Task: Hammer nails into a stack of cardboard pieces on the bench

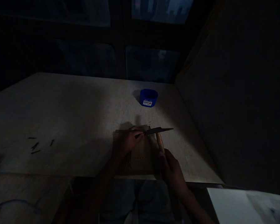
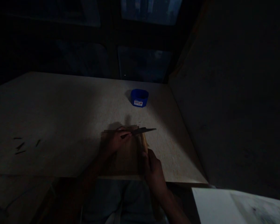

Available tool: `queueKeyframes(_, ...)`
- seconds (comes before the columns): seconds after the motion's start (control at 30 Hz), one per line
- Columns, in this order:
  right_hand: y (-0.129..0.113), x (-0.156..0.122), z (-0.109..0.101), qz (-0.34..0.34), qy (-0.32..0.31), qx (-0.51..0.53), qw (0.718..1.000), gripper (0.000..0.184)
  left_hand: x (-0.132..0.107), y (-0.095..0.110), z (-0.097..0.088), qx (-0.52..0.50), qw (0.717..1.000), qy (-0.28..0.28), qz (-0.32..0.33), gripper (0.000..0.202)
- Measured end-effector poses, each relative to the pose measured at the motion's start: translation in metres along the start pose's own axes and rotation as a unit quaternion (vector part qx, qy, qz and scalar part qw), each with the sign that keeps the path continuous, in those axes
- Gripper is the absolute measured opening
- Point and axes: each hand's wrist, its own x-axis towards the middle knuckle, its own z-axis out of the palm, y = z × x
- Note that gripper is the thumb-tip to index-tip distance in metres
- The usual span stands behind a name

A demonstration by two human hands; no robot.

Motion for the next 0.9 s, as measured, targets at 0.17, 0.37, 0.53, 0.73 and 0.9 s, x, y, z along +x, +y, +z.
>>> queueKeyframes(0.17, 0.002, -0.004, 0.003, 0.017, 0.068, 0.026, 0.997, 0.046, 0.001, 0.007, -0.004, -0.017, 1.000, 0.011, 0.002, 0.016)
queueKeyframes(0.37, 0.000, -0.008, -0.005, 0.024, 0.077, 0.029, 0.996, 0.047, -0.006, 0.014, -0.013, -0.006, 0.996, 0.088, 0.003, 0.017)
queueKeyframes(0.53, 0.002, -0.016, -0.008, 0.042, 0.079, 0.040, 0.995, 0.051, -0.019, 0.018, -0.041, 0.006, 0.981, 0.195, 0.000, 0.019)
queueKeyframes(0.73, 0.004, -0.024, -0.011, 0.029, 0.082, 0.042, 0.995, 0.054, -0.059, -0.012, -0.104, 0.097, 0.929, 0.332, -0.133, 0.022)
queueKeyframes(0.9, 0.005, -0.033, -0.009, 0.049, 0.058, 0.061, 0.995, 0.054, -0.121, -0.055, -0.168, 0.135, 0.850, 0.427, -0.279, 0.026)
